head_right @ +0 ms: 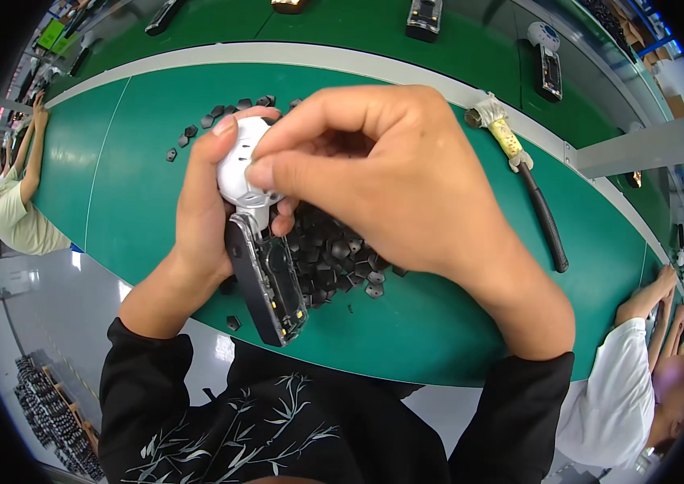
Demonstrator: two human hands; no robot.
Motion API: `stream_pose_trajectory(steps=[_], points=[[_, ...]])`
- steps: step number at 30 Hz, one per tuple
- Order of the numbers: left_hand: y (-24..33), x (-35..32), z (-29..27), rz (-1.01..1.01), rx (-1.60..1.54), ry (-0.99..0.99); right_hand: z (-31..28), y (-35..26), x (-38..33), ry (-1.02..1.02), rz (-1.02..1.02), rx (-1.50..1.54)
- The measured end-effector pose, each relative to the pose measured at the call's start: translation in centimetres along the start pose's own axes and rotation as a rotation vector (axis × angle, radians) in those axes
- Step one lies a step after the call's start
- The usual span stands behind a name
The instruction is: Manually assemble plastic shell components onto handheld electronic devices at a production station.
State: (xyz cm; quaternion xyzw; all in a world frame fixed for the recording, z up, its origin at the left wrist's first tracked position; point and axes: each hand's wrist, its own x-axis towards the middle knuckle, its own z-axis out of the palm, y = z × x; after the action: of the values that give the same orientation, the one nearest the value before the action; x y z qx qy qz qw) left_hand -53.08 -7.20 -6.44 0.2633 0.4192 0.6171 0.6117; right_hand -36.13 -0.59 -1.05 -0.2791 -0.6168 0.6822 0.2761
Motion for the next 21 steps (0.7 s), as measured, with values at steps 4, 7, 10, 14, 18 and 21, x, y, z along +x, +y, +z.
stream_pose_trajectory(steps=[4,7,10,14,18,21], points=[[0.0,-0.6,0.5,0.058,0.105,0.072,0.5,1.2,0.4,0.024,0.084,0.099],[0.1,-0.8,0.3,0.073,0.138,0.1,1.1,2.1,0.9,0.027,0.143,0.145],[0.4,-0.8,-0.1,0.072,0.147,0.085,1.6,2.6,1.4,0.028,0.21,0.186],[0.8,-0.6,-1.0,0.089,0.124,0.036,2.3,2.7,1.9,0.018,0.256,0.217],[1.9,-0.5,-1.9,0.036,0.09,-0.002,3.4,3.0,2.6,0.027,0.28,0.251],[2.3,-0.2,-2.1,-0.012,0.067,-0.023,3.4,3.0,2.9,0.032,0.28,0.271]])
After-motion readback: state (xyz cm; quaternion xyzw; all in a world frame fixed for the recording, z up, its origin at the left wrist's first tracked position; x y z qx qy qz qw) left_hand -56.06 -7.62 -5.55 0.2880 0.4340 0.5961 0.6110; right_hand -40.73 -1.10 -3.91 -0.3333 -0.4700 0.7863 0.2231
